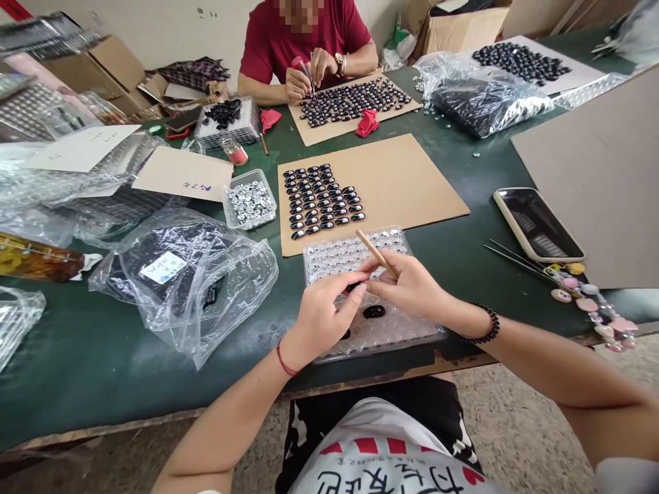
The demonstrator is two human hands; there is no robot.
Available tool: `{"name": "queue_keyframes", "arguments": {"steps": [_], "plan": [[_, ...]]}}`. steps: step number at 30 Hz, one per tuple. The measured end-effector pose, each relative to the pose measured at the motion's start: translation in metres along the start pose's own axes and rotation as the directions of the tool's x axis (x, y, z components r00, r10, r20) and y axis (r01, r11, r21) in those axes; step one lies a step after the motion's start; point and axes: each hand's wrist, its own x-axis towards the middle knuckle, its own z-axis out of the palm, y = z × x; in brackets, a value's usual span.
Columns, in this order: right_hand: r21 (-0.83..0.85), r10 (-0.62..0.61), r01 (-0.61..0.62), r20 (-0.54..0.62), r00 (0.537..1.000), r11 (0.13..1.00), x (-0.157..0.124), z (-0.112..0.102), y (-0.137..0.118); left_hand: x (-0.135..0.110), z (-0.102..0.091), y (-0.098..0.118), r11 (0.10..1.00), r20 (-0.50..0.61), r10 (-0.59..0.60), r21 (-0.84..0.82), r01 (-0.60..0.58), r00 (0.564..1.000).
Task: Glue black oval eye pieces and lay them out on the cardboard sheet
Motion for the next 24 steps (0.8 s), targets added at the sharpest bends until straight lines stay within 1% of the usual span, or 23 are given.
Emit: {"name": "queue_keyframes", "arguments": {"steps": [2,3,5,6,7,8,9,11,12,14,16,17,18,20,22,24], "plan": [[0.074,0.006,-0.009,0.041,0.999,0.997,-0.001,-0.001,-0.002,0.000,-0.002,0.002,0.996,0.016,-0.030,-0.081,0.032,0.999],[0.104,0.009,-0.016,0.063,0.998,0.994,-0.002,-0.002,-0.003,0.000,-0.003,0.002,0.982,0.038,-0.071,-0.172,0.076,0.997],[0.117,0.028,-0.036,0.071,0.997,0.993,0.001,-0.007,-0.005,0.001,-0.006,0.001,0.902,0.103,-0.166,-0.386,0.193,0.981],[0.100,0.039,-0.044,0.051,0.998,0.994,0.005,-0.011,-0.005,0.001,-0.007,0.001,0.853,0.131,-0.204,-0.463,0.242,0.970],[0.073,0.044,-0.045,0.017,0.999,0.996,0.011,-0.015,-0.005,0.002,-0.008,0.000,0.825,0.144,-0.231,-0.495,0.272,0.962],[0.039,0.039,-0.038,-0.026,0.999,0.999,0.021,-0.020,-0.003,0.003,-0.008,-0.001,0.835,0.146,-0.243,-0.471,0.284,0.959],[-0.001,0.023,-0.023,-0.069,0.997,1.000,0.035,-0.025,-0.001,0.003,-0.009,-0.001,0.875,0.143,-0.240,-0.396,0.277,0.960],[-0.091,-0.036,0.021,-0.157,0.987,0.996,0.073,-0.036,0.007,0.002,-0.009,-0.001,0.966,0.143,-0.179,-0.160,0.202,0.973],[-0.144,-0.066,0.037,-0.201,0.977,0.989,0.095,-0.041,0.013,0.001,-0.008,0.000,0.989,0.155,-0.137,-0.040,0.144,0.978],[-0.243,-0.119,0.039,-0.321,0.939,0.969,0.142,-0.049,0.030,-0.002,-0.005,0.001,0.992,0.199,-0.064,0.123,0.040,0.978],[-0.374,-0.100,-0.036,-0.337,0.936,0.927,0.184,-0.056,0.051,-0.006,-0.002,0.002,0.982,0.258,-0.040,0.189,-0.010,0.965],[-0.461,-0.079,-0.090,-0.333,0.940,0.883,0.200,-0.057,0.062,-0.007,-0.001,0.001,0.979,0.289,-0.041,0.203,-0.020,0.956],[-0.545,-0.065,-0.136,-0.334,0.940,0.827,0.213,-0.059,0.072,-0.009,0.000,0.000,0.977,0.316,-0.042,0.211,-0.027,0.948],[-0.621,-0.053,-0.168,-0.321,0.946,0.766,0.227,-0.060,0.091,-0.010,0.001,-0.001,0.975,0.341,-0.036,0.220,-0.043,0.939],[-0.658,-0.049,-0.175,-0.307,0.950,0.733,0.230,-0.061,0.104,-0.011,0.002,-0.003,0.973,0.343,-0.022,0.223,-0.059,0.939],[-0.690,-0.049,-0.171,-0.287,0.957,0.703,0.228,-0.062,0.111,-0.010,0.002,-0.002,0.973,0.341,-0.001,0.219,-0.078,0.940]]}}
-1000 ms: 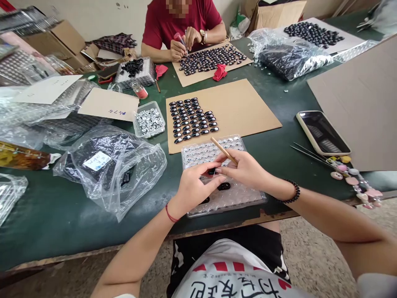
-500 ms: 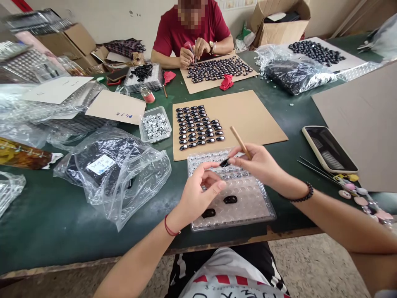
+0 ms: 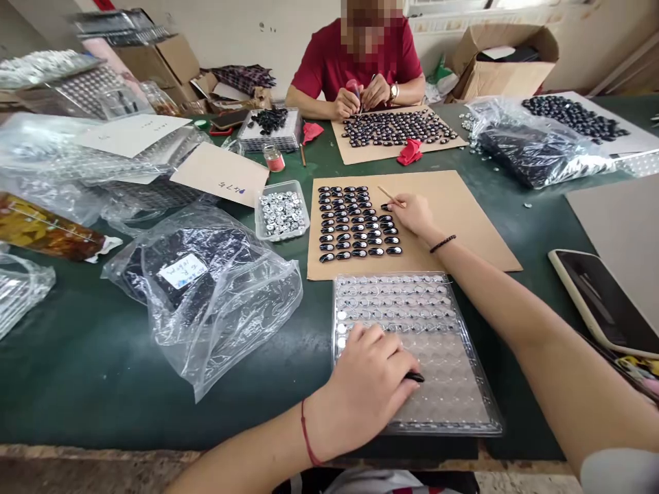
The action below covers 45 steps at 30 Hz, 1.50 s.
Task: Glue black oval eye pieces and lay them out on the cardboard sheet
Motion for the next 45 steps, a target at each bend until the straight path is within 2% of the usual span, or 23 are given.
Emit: {"name": "queue_keyframes", "arguments": {"steps": [4,9,12,15,19,21,23,25,28,31,34,36,38,40,43,45], "plan": [[-0.045,-0.058,0.060,0.055,0.997,0.997,-0.005,-0.001,0.004,0.000,-0.002,0.004,0.999,-0.050,0.004,-0.041,-0.006,0.999],[-0.037,-0.122,0.125,0.070,0.990,0.992,-0.007,-0.002,0.001,0.001,-0.011,0.005,0.990,-0.181,-0.011,-0.137,-0.014,0.983],[-0.012,-0.160,0.161,0.037,0.986,0.987,-0.010,-0.005,-0.004,0.003,-0.019,0.002,0.967,-0.262,-0.078,-0.256,0.009,0.962],[0.028,-0.194,0.196,-0.036,0.980,0.980,-0.023,-0.020,-0.012,0.004,-0.023,-0.002,0.886,-0.314,-0.200,-0.462,0.034,0.928],[0.120,-0.186,0.205,-0.149,0.971,0.971,-0.075,-0.062,-0.025,0.009,-0.021,-0.010,0.682,-0.257,-0.407,-0.724,0.105,0.876],[0.298,-0.127,0.169,-0.156,0.980,0.939,-0.111,-0.082,-0.034,0.012,-0.018,-0.014,0.598,-0.233,-0.459,-0.794,0.105,0.858],[0.484,-0.084,0.110,-0.075,0.994,0.868,-0.146,-0.095,-0.046,0.014,-0.016,-0.017,0.560,-0.241,-0.480,-0.825,0.082,0.844],[0.560,-0.134,0.069,0.076,0.988,0.826,-0.174,-0.099,-0.060,0.016,-0.015,-0.020,0.550,-0.268,-0.488,-0.833,0.055,0.831],[0.518,-0.303,0.150,0.224,0.926,0.842,-0.201,-0.093,-0.080,0.018,-0.015,-0.022,0.570,-0.295,-0.476,-0.821,0.035,0.828],[0.422,-0.436,0.303,0.266,0.860,0.854,-0.213,-0.085,-0.090,0.019,-0.014,-0.023,0.612,-0.303,-0.452,-0.790,0.045,0.839],[0.391,-0.502,0.372,0.317,0.805,0.842,-0.217,-0.081,-0.089,0.019,-0.013,-0.025,0.669,-0.323,-0.438,-0.741,0.063,0.839],[0.418,-0.501,0.367,0.276,0.820,0.831,-0.216,-0.081,-0.082,0.019,-0.013,-0.025,0.721,-0.338,-0.425,-0.687,0.088,0.840],[0.445,-0.473,0.360,0.175,0.864,0.820,-0.215,-0.080,-0.075,0.018,-0.014,-0.024,0.780,-0.315,-0.397,-0.610,0.136,0.862],[0.443,-0.454,0.373,0.088,0.887,0.815,-0.215,-0.079,-0.069,0.016,-0.015,-0.022,0.847,-0.278,-0.357,-0.498,0.184,0.892],[0.406,-0.468,0.415,0.035,0.883,0.814,-0.216,-0.078,-0.065,0.013,-0.015,-0.018,0.945,-0.278,-0.270,-0.258,0.200,0.922],[0.390,-0.491,0.447,0.017,0.871,0.805,-0.218,-0.079,-0.065,0.011,-0.013,-0.017,0.980,-0.277,-0.195,-0.097,0.174,0.941]]}}
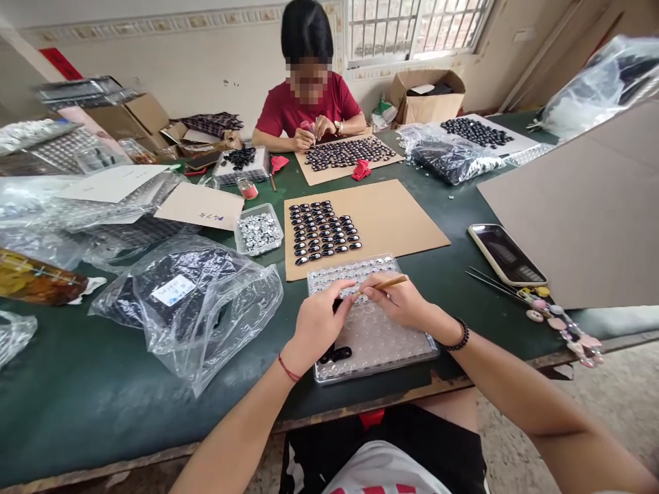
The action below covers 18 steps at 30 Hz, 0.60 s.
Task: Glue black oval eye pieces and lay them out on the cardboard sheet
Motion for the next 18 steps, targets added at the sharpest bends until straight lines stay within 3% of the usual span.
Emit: {"name": "queue_keyframes", "arguments": {"steps": [4,10,18], "plan": [[-0.016,-0.058,0.058,-0.010,0.998,0.998,-0.002,-0.001,-0.006,-0.001,0.003,-0.001,0.991,0.050,0.063,0.118,-0.068,0.997],[-0.084,-0.104,0.105,0.012,0.994,0.991,-0.003,-0.003,-0.010,0.005,-0.003,0.001,0.990,0.076,0.005,0.137,-0.015,0.997],[-0.076,-0.130,0.129,-0.017,0.991,0.989,-0.005,-0.002,-0.011,0.007,-0.007,0.001,0.999,0.172,-0.010,0.055,0.000,0.985]]}}
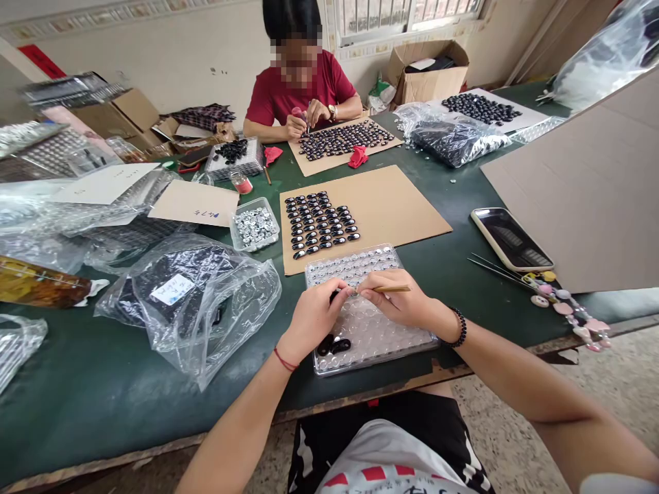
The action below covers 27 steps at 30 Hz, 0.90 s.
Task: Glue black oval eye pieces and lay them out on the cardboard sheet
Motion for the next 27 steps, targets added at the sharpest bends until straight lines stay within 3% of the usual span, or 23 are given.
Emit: {"name": "queue_keyframes", "arguments": {"steps": [7,13,22,27], "plan": [[-0.012,-0.030,0.030,-0.002,1.000,0.999,0.000,0.002,-0.002,-0.004,-0.002,0.002,0.999,0.019,-0.013,0.043,0.013,1.000],[0.086,0.047,-0.049,0.029,0.998,0.995,0.000,0.001,0.001,-0.005,-0.002,0.003,0.999,0.011,-0.036,0.016,0.036,0.999],[0.123,0.118,-0.118,0.005,0.993,0.985,-0.001,0.002,0.004,0.000,-0.006,0.001,0.983,0.007,-0.055,-0.172,0.056,0.998],[0.171,0.198,-0.177,-0.116,0.973,0.969,-0.001,0.001,0.003,0.002,-0.011,-0.005,0.959,-0.189,-0.160,-0.261,0.107,0.969]]}}
